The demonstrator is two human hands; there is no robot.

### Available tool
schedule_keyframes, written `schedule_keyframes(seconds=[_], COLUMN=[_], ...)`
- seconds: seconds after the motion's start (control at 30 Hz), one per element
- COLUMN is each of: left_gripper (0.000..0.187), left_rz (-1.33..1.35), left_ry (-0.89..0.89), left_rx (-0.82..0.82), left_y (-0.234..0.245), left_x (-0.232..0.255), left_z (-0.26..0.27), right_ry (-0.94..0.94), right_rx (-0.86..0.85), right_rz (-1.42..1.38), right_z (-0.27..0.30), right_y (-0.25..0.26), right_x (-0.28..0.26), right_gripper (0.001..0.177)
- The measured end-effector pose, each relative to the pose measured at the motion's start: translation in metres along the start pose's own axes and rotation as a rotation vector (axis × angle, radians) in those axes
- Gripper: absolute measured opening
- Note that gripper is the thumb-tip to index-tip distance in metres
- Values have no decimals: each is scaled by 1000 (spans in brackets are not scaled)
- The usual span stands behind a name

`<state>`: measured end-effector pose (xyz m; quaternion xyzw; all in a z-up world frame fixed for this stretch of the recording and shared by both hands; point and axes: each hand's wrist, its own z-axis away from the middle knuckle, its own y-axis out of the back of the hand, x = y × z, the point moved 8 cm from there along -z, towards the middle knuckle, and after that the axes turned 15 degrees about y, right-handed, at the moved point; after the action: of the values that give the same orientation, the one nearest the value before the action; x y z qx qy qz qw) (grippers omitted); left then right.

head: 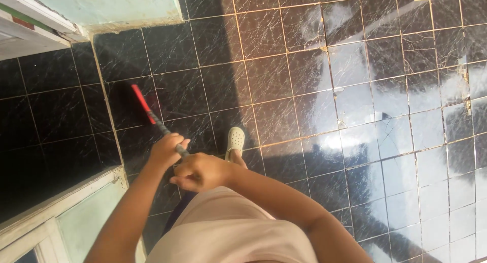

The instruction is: Sweep the tiled floor using a broom.

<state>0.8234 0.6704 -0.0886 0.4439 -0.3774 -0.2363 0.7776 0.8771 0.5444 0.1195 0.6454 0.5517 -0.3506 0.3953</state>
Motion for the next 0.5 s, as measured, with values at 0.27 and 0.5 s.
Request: schedule_keyframes(seconds=[0.27,0.5], left_gripper=[36,31], left_rz=[518,604], left_ry=[-219,-542], left_rx=[-379,-289], left_y=[-46,43], left_x=[248,351], left_z=[-91,-108], right_ry=[-458,-38], right_rx=[121,98], right_rz=[327,303], right_z=[40,3], right_y=[151,217], right_x=[-38,-117], right_gripper=[31,17])
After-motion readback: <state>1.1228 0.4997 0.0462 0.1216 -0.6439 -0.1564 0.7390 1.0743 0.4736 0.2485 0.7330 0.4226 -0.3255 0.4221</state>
